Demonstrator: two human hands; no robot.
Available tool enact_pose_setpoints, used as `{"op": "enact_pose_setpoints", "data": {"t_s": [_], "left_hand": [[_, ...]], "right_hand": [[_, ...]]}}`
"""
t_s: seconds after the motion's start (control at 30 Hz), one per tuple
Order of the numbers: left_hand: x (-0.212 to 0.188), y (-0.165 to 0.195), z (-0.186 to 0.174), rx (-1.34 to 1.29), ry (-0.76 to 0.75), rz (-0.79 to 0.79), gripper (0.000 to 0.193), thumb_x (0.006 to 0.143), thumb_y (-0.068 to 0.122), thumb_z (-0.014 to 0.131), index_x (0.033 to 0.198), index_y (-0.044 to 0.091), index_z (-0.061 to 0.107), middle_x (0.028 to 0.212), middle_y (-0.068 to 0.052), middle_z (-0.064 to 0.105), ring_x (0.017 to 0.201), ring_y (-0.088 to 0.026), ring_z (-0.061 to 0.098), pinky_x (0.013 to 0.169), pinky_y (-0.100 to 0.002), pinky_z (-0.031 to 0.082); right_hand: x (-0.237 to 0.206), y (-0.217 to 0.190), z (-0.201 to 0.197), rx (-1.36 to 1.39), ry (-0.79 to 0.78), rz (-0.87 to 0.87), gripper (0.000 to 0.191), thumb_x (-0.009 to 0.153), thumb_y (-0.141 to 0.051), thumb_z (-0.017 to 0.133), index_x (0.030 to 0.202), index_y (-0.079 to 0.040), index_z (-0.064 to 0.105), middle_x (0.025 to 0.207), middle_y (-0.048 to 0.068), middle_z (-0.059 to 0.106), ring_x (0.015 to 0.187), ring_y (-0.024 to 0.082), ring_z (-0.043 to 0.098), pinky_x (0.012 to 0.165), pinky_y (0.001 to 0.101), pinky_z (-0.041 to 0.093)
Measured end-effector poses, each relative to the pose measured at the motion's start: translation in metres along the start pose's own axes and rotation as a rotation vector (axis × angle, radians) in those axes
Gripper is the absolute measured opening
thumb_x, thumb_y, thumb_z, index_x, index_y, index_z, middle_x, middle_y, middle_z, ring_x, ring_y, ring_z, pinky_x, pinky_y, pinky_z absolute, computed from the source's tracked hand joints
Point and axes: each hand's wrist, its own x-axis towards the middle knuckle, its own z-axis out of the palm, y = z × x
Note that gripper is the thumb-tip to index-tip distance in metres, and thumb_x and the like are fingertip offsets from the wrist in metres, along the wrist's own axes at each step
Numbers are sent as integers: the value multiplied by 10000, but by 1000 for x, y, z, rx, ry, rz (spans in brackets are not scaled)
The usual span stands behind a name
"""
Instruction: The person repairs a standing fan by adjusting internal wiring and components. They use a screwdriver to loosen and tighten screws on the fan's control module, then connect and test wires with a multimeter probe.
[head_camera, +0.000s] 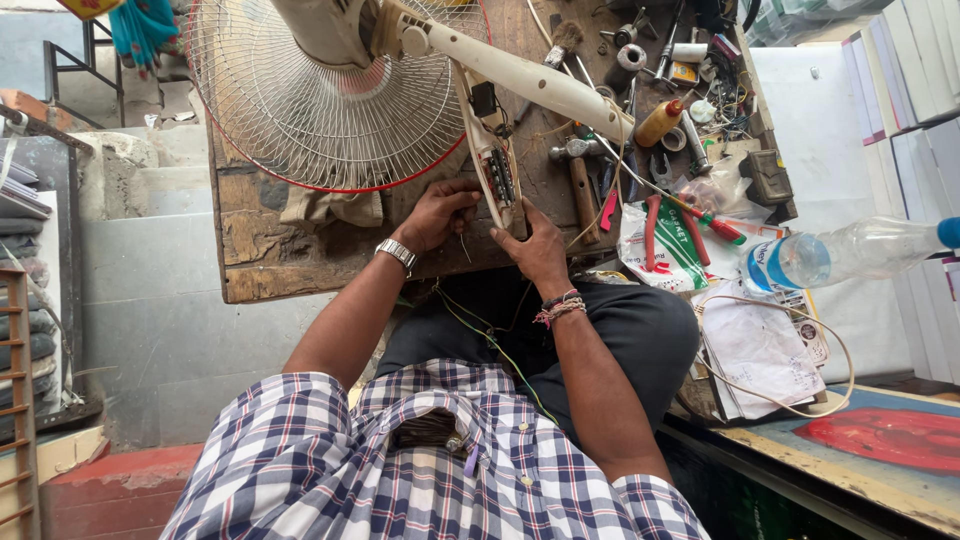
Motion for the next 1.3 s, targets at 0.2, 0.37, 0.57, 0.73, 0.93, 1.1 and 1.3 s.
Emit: {"op": "enact_pose_setpoints", "data": {"t_s": [0.2,0.37,0.57,0.73,0.93,1.1,1.3], "left_hand": [[0,3,-1,15,-59,10,272,1000,141,656,1245,24,677,736,25,630,593,-48,550,514,-217,454],[-3,11,5,30,-59,5,280,994,135,658,1250,21,670,734,25,629,585,-50,549,513,-221,455],[-9,20,11,16,-70,4,284,995,121,650,1262,25,666,725,26,623,582,-51,549,511,-222,451],[-11,26,14,4,-86,12,296,993,119,647,1274,27,657,737,37,617,598,-52,545,527,-227,451],[-13,29,15,46,-71,9,310,991,141,648,1282,36,659,729,36,609,600,-51,532,535,-223,441],[-10,29,18,28,-50,5,289,997,148,647,1259,28,645,726,27,616,592,-56,533,525,-224,428],[-8,32,19,-8,-42,3,296,1004,138,640,1272,13,644,748,19,627,598,-57,540,525,-224,432]], "right_hand": [[1,-3,-2,31,-4,47,771,802,-403,839,1442,-75,561,1323,182,680,1246,310,652,1035,428,520],[-1,-10,-9,34,6,33,767,804,-390,843,1445,-73,563,1318,190,681,1245,317,650,1033,428,514],[-3,-21,-19,49,7,27,770,808,-405,843,1440,-68,562,1316,189,684,1238,313,659,1032,419,521],[-3,-28,-24,33,10,28,769,800,-404,837,1437,-66,568,1309,188,687,1230,314,663,1027,422,524],[-4,-28,-25,21,-4,37,784,798,-430,836,1441,-77,560,1307,182,686,1225,312,664,1023,423,528],[-1,-27,-25,0,-2,33,790,792,-421,838,1444,-74,559,1316,188,677,1232,323,653,1025,433,521],[2,-29,-28,7,0,45,800,784,-419,842,1441,-62,556,1308,190,684,1219,318,665,1024,421,525]]}}
